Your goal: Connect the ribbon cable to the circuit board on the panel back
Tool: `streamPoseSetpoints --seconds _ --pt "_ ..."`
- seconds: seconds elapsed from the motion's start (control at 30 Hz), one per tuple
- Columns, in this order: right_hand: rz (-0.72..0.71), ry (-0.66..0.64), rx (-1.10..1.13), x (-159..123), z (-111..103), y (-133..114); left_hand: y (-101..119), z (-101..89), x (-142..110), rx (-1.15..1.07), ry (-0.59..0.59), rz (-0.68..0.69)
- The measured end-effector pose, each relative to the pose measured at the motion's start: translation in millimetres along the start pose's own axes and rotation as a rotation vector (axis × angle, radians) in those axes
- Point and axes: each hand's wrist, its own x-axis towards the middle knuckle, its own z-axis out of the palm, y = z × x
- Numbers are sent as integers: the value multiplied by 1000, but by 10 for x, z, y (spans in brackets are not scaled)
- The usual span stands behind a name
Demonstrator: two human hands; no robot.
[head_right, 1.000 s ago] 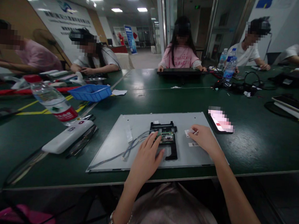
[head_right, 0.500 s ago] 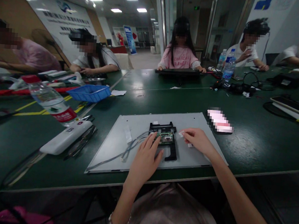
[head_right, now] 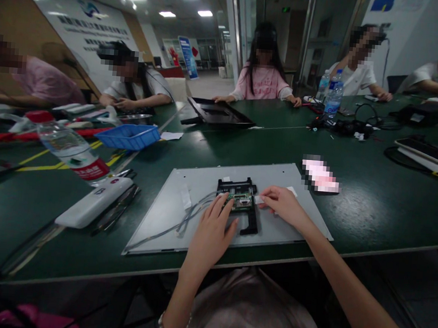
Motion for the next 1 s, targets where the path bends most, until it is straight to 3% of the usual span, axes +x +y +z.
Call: streamPoseSetpoints --seconds 0.17,0.77,1.0 --pt "-187 29 -123 26 -29 38 2 -2 2 -6 4 5" --pt "-322 113 -439 -14 55 34 8 -6 -2 -5 -2 3" --pt "-359 107 -397 -31 53 48 8 1 -10 -45 19 -13"
